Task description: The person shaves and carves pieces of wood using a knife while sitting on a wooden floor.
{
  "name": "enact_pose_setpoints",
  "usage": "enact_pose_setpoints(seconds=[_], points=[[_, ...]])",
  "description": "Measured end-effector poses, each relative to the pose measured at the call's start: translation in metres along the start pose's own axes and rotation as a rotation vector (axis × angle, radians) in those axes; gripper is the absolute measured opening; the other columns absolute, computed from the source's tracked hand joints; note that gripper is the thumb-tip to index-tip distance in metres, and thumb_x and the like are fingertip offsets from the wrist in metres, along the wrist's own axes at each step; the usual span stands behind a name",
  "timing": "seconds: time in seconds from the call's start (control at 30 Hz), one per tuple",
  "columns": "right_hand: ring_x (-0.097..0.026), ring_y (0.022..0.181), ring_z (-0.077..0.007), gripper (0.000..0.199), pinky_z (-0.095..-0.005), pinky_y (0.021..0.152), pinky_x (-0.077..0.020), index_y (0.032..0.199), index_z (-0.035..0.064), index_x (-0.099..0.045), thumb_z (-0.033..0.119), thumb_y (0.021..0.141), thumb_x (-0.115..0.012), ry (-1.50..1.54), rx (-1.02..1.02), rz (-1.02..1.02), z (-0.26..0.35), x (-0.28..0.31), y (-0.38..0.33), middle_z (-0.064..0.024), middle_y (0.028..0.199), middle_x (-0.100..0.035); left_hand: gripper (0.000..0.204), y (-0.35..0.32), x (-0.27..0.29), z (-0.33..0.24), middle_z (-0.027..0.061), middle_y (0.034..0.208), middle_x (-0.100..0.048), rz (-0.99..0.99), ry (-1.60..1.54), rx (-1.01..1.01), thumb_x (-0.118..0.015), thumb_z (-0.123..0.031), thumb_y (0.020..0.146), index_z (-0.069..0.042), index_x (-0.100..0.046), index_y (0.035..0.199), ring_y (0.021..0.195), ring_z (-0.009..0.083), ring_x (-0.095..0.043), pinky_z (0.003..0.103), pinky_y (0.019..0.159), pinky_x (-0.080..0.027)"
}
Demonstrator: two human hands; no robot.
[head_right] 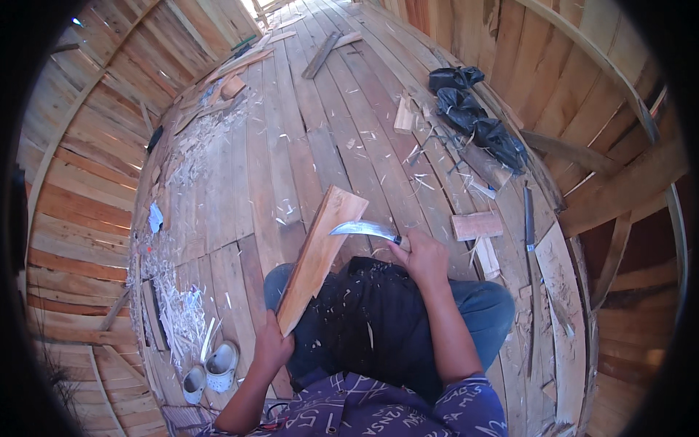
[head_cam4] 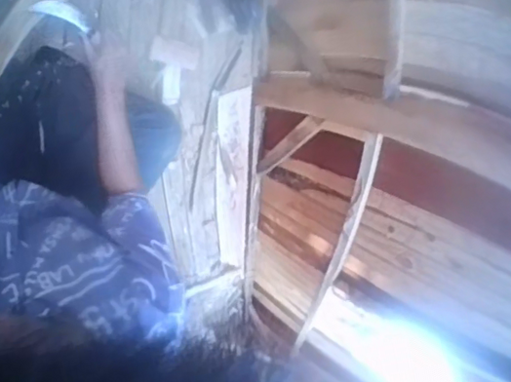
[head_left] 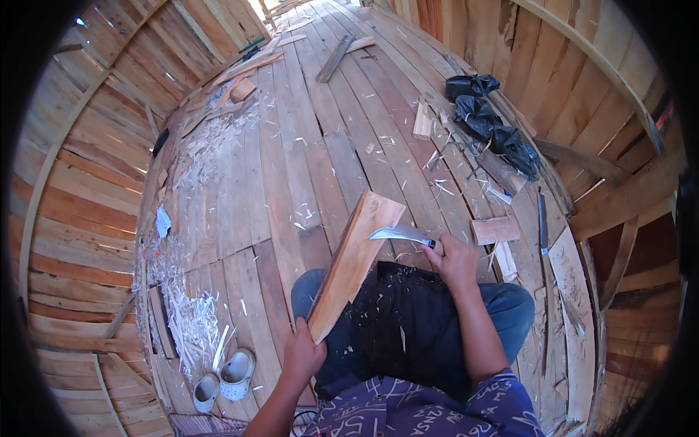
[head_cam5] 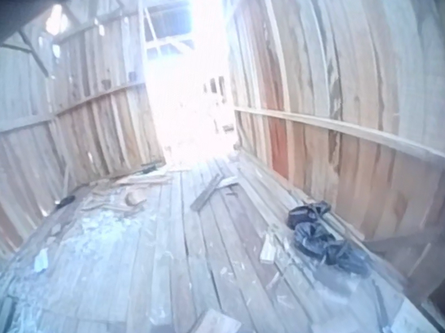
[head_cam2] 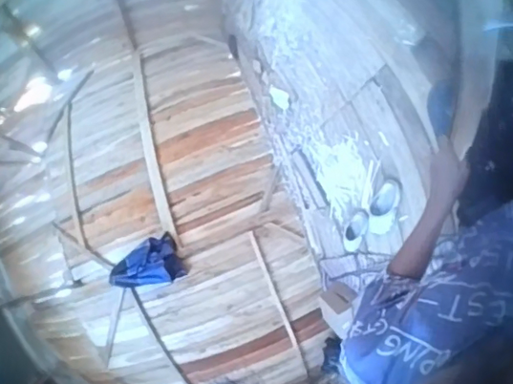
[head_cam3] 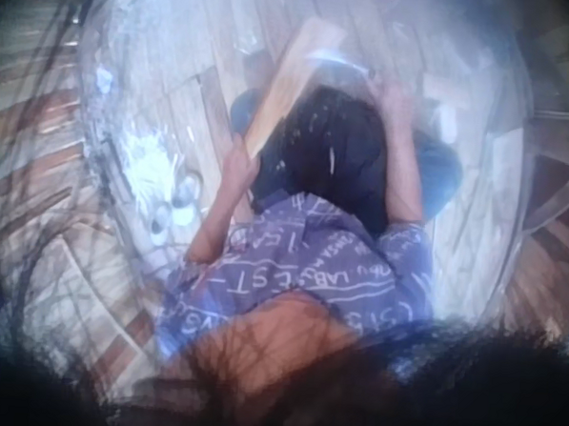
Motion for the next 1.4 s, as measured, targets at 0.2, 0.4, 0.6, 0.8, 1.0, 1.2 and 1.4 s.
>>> enact_pose_setpoints(seconds=[0.2,0.4,0.6,0.8,1.0,1.2,1.4], points=[[-0.059,0.055,-0.0358,0.041,-0.0437,0.052,-0.045,0.071,0.0047,-0.055,0.041,0.08,-0.07,0.121,-0.031,-0.024,0.002,0.006,-0.018,-0.015,0.058,-0.057,0.034,0.001,-0.001,0.002,0.034,0.076,-0.06,0.028,0.044,-0.003,-0.057,-0.016,0.078,0.004,-0.041,0.1,0.076,0.0506,-0.061,0.055,0.07,-0.049],[-0.063,0.064,-0.0349,0.039,-0.0434,0.057,-0.0488,0.076,0.0051,-0.06,0.042,0.08,-0.07,0.181,-0.031,0.171,0.004,-0.006,-0.026,-0.0139,0.07,-0.062,0.035,0.002,0.005,-0.001,0.0339,0.075,-0.06,0.021,0.045,-0.035,-0.058,-0.017,0.078,0.005,-0.042,0.1,0.075,0.0505,-0.061,0.054,0.069,-0.05],[-0.062,0.061,-0.0356,0.041,-0.0441,0.058,-0.0497,0.077,0.0046,-0.059,0.044,0.083,-0.067,0.279,0.292,0.278,0.043,-0.021,-0.037,-0.0134,0.065,-0.061,0.036,0.004,0.002,0.001,0.0347,0.076,-0.06,0.007,0.025,-0.051,-0.059,-0.017,0.078,0.006,-0.043,0.101,0.076,0.0505,-0.061,0.054,0.068,-0.05],[-0.063,0.066,-0.0339,0.041,-0.0443,0.059,-0.0493,0.079,0.0039,-0.056,0.044,0.084,-0.066,0.244,0.301,0.377,0.05,-0.032,-0.038,-0.0139,0.071,-0.062,0.035,0.005,0.001,0.003,0.0353,0.076,-0.059,0.03,0.043,-0.052,-0.058,-0.015,0.077,0.007,-0.043,0.1,0.075,0.0509,-0.061,0.054,0.068,-0.05],[-0.063,0.072,-0.0392,0.048,-0.05,0.063,-0.0482,0.086,0.0017,-0.061,0.049,0.088,-0.057,0.112,-0.029,0.218,0.0,-0.028,-0.006,-0.0206,0.076,-0.064,0.037,0.007,0.001,0.006,0.0348,0.074,-0.058,0.055,0.066,-0.068,-0.057,-0.012,0.073,0.007,-0.041,0.1,0.074,0.0512,-0.06,0.054,0.069,-0.049],[-0.061,0.074,-0.0462,0.048,-0.0497,0.065,-0.046,0.087,-0.0066,-0.062,0.04,0.093,-0.052,0.296,-0.637,-0.251,-0.145,0.034,-0.003,-0.0293,0.076,-0.062,0.037,0.007,0.001,0.01,0.0351,0.075,-0.058,0.043,0.067,-0.147,-0.055,-0.009,0.07,0.007,-0.041,0.1,0.076,0.0521,-0.059,0.054,0.071,-0.049],[-0.06,0.065,-0.0418,0.035,-0.0452,0.057,-0.0439,0.087,-0.0005,-0.061,0.035,0.088,-0.062,0.382,-0.39,0.025,-0.057,0.002,-0.019,-0.0237,0.069,-0.059,0.037,0.006,0.0,0.004,0.0359,0.075,-0.058,0.101,0.052,-0.099,-0.055,-0.008,0.07,0.007,-0.041,0.101,0.078,0.0523,-0.06,0.054,0.072,-0.049]])
Point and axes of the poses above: each hand's wrist, its own y-axis towards the middle knuckle, its own x-axis out of the back of the hand, z = x × y, the point moved 7 cm from there along y, towards the middle knuckle
